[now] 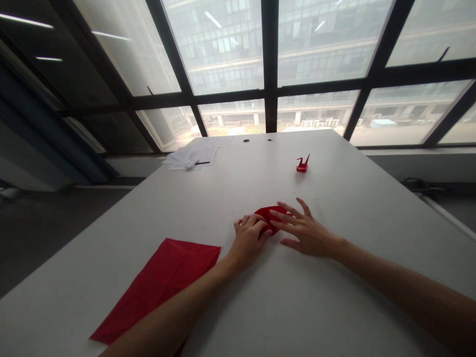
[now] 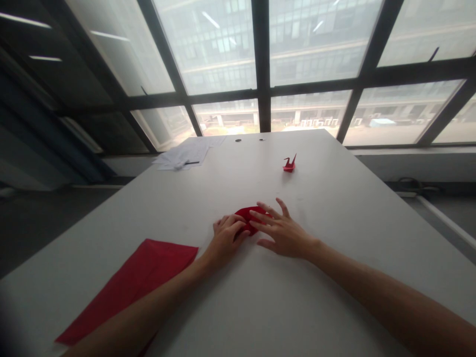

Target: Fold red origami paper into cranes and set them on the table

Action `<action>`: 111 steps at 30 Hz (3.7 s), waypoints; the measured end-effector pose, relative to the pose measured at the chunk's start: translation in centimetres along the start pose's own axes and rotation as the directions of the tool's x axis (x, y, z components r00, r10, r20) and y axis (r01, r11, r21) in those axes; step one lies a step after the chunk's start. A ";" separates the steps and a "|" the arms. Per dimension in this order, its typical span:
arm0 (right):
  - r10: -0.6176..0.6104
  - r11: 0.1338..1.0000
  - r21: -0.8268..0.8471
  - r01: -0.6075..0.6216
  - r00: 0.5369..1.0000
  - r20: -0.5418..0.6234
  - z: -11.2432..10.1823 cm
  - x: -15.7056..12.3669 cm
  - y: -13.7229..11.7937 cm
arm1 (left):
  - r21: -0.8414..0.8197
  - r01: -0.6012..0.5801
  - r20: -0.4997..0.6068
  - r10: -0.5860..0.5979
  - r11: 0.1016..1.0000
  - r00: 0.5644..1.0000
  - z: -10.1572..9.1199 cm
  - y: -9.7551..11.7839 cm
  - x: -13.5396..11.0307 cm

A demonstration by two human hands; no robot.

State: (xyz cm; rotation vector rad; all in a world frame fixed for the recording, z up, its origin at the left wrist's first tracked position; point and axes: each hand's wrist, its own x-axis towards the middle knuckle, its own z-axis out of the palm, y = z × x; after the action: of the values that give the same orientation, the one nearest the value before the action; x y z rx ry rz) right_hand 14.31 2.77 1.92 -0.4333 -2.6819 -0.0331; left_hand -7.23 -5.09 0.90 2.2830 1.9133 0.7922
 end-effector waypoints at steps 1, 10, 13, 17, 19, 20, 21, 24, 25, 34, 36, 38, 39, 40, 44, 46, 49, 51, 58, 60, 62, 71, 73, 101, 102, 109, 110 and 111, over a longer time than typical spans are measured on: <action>0.018 1.000 -0.001 -0.018 1.000 0.012 0.1 0.0 0.0 | 0.021 -0.005 -0.035 0.006 1.000 0.999 -0.2 0.1 -0.1; 0.067 0.996 0.048 -0.072 0.992 0.108 0.5 -0.3 0.5 | 0.120 -0.337 0.114 0.325 0.934 0.939 -1.5 -0.3 -1.5; 0.074 0.995 0.059 -0.081 0.990 0.124 0.7 -0.4 0.7 | 0.124 -0.322 0.235 0.288 0.939 0.929 -0.8 -0.7 -2.0; 0.045 0.997 0.058 -0.052 0.993 0.110 0.6 -0.5 0.9 | 0.115 -0.299 0.303 0.253 0.947 0.919 -0.3 -1.2 -2.1; 0.043 0.998 0.043 -0.045 0.997 0.067 0.5 -0.5 1.1 | 0.096 -0.285 0.307 0.244 0.954 0.920 -0.4 -1.2 -2.1; 0.050 0.998 0.035 -0.052 0.998 0.049 0.5 -0.6 1.2 | 0.083 -0.279 0.307 0.242 0.957 0.920 -0.5 -1.2 -2.1; 0.062 0.998 0.028 -0.063 0.997 0.039 0.5 -0.7 1.3 | 0.068 -0.277 0.308 0.244 0.959 0.920 -0.5 -1.1 -2.0; 0.107 0.994 0.016 -0.108 0.992 0.068 0.9 -0.9 1.6 | 0.039 -0.276 0.316 0.250 0.960 0.915 -0.7 -1.0 -2.1; 0.118 0.993 0.011 -0.119 0.990 0.081 1.1 -1.0 1.6 | 0.037 -0.276 0.318 0.250 0.960 0.914 -0.6 -1.1 -2.1; 0.137 0.990 -0.008 -0.137 0.986 0.097 1.4 -1.2 1.8 | 0.015 -0.300 0.305 0.282 0.954 0.910 -0.5 -1.0 -2.1; 0.160 0.987 0.002 -0.160 0.984 0.073 1.5 -1.1 1.8 | 0.016 -0.291 0.304 0.272 0.957 0.913 -0.5 -1.0 -2.0; 0.216 0.976 0.011 -0.217 0.976 0.018 1.7 -1.0 2.0 | 0.019 -0.285 0.303 0.267 0.958 0.915 -0.5 -0.9 -2.0; 0.254 0.967 0.015 -0.254 0.967 -0.020 1.9 -0.9 2.1 | 0.020 -0.286 0.301 0.267 0.958 0.916 -0.6 -0.8 -1.9; 0.291 0.957 0.021 -0.290 0.954 -0.066 2.0 -0.8 2.3 | 0.020 -0.286 0.299 0.267 0.958 0.916 -0.6 -0.8 -1.9; 0.351 0.936 0.070 -0.345 0.896 -0.273 1.9 -0.6 2.5 | 0.019 -0.271 0.287 0.254 0.962 0.924 -0.8 -0.5 -1.7; 0.342 0.939 0.084 -0.335 0.870 -0.355 1.6 -0.6 2.4 | 0.014 -0.266 0.287 0.251 0.964 0.924 -1.0 -0.4 -1.7; 0.312 0.948 0.054 -0.314 0.879 -0.362 1.2 -0.6 1.9 | 0.004 -0.269 0.289 0.257 0.963 0.922 -1.1 -0.2 -1.7; 0.285 0.955 0.010 -0.295 0.913 -0.293 1.1 -0.5 1.6 | -0.005 -0.268 0.279 0.259 0.963 0.925 -1.1 -0.2 -1.7; 0.284 0.956 -0.045 -0.290 0.952 -0.111 1.4 -0.6 1.7 | -0.004 -0.309 0.253 0.300 0.951 0.920 -0.8 -0.5 -1.7; 0.289 0.955 -0.036 -0.293 0.953 -0.086 1.6 -0.8 1.8 | 0.000 -0.313 0.263 0.302 0.950 0.916 -0.7 -0.5 -1.8; 0.296 0.954 -0.030 -0.299 0.952 -0.073 1.7 -0.9 2.0 | 0.001 -0.300 0.270 0.288 0.954 0.919 -0.6 -0.6 -1.7; 0.383 0.918 -0.065 -0.390 0.918 -0.102 1.8 -2.2 3.6 | -0.023 -0.272 0.267 0.268 0.962 0.926 -0.6 -0.6 -1.7; 0.385 0.916 -0.078 -0.393 0.917 -0.100 1.8 -2.3 3.5 | -0.019 -0.273 0.274 0.267 0.962 0.924 -0.6 -0.7 -1.7; 0.300 0.953 -0.049 -0.299 0.954 0.020 1.9 -0.7 1.6 | 0.044 -0.364 0.250 0.343 0.930 0.906 -0.6 -0.6 -1.8; 0.300 0.953 -0.043 -0.299 0.954 0.028 1.9 -0.8 1.6 | 0.054 -0.395 0.242 0.372 0.917 0.896 -0.9 -0.3 -1.7; 0.261 0.965 -0.037 -0.259 0.963 0.069 1.6 -0.6 1.3 | 0.277 -0.289 0.043 0.288 0.917 0.957 -1.4 1.4 -0.9; 0.248 0.968 -0.041 -0.246 0.966 0.068 1.6 -0.6 1.3 | 0.311 -0.236 0.041 0.235 0.921 0.971 -1.1 1.2 -0.9; 0.238 0.971 -0.046 -0.236 0.969 0.066 1.6 -0.6 1.2 | 0.336 -0.192 0.048 0.186 0.922 0.981 -0.7 1.0 -0.8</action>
State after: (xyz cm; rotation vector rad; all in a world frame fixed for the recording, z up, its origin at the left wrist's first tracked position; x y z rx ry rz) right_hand 14.52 3.88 0.20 -0.7782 -2.6830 0.0022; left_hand -6.70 -6.28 1.59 2.6972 1.9761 0.4840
